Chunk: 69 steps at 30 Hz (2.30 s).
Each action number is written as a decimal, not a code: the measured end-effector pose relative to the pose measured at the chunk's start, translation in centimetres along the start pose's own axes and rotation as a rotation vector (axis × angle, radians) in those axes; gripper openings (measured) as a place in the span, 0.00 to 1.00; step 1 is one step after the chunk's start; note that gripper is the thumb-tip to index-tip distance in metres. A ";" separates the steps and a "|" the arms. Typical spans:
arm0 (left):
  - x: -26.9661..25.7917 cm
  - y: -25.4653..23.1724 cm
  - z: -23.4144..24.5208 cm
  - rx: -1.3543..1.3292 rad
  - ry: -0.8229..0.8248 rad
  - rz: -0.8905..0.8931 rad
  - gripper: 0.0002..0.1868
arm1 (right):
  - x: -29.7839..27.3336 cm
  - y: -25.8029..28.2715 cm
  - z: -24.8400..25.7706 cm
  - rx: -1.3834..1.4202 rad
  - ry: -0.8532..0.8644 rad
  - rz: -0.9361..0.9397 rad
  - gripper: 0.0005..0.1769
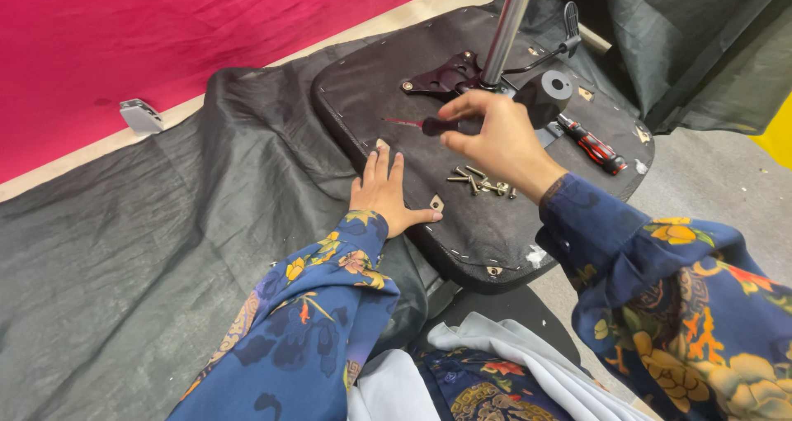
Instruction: The person uses a screwdriver to fasten screws into the underside of an overturned chair seat, securing the seat to its metal base. They handle multiple screws and washers, placing them into holes and tightening them with the screwdriver.
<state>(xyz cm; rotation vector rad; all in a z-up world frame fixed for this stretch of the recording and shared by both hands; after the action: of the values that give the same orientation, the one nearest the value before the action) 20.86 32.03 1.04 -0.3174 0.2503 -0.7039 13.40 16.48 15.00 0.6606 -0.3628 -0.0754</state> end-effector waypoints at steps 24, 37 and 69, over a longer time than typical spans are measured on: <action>-0.6 0.7 -0.7 -0.025 -0.014 -0.022 0.68 | 7.7 4.6 -2.1 -0.172 0.251 -0.009 0.14; -0.4 0.7 -0.8 -0.085 -0.005 -0.025 0.67 | 9.0 5.3 -2.5 -0.220 0.348 0.039 0.14; 6.1 4.8 4.0 -0.211 -0.325 -0.116 0.09 | 10.2 4.6 -2.7 -0.170 0.101 -0.157 0.12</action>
<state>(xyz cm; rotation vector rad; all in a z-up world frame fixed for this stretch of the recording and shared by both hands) 29.52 32.24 2.28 -0.6447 -0.0046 -0.7300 23.67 19.81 19.00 0.5211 -0.2040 -0.2191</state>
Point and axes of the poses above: each hand's wrist, its own x-axis towards the middle knuckle, its own z-axis out of the back of the hand, y = z × x, the point moved 4 cm from there along x, towards the middle knuckle, and after that the axes turned 1 degree about y, right-handed, at the moved point
